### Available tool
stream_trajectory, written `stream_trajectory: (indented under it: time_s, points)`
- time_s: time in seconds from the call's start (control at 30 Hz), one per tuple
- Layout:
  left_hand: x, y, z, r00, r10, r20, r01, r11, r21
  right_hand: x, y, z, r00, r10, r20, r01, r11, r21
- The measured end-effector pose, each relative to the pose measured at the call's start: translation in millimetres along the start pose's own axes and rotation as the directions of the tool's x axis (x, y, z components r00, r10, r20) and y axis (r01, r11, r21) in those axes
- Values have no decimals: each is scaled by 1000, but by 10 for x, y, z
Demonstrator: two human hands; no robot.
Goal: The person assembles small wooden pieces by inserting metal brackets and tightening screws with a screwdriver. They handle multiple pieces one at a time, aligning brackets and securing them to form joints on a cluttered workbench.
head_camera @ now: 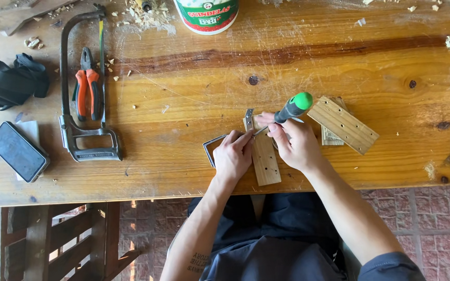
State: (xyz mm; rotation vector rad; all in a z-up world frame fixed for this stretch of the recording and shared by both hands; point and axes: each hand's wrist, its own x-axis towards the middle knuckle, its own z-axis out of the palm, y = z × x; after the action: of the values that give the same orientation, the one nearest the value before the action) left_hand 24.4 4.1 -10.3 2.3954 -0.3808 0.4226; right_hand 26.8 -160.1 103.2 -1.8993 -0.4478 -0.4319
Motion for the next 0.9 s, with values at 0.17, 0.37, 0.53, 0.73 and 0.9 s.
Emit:
stream_trajectory:
  time_s: [0.17,0.37,0.53,0.73,0.9]
  points:
    - [10,13,-46,999,-18,44,18,1000,-6,-95,248,3,994,-100,-37,95,990,-105]
    - [13,4,-40,995,-34,94,36,999,-15,-83,153,-63,990,-120,-79,106,982,-158]
    - [69,6,-84,989,-66,134,76,994,-72,-114,222,-101,984,-119,-130,92,977,-192]
    - [36,3,-28,992,-78,100,93,983,-156,-193,438,-32,993,2,-120,-4,1000,-12]
    - [23,192,-66,993,115,32,-108,977,-185,-147,442,-174,993,-7,-122,12,999,38]
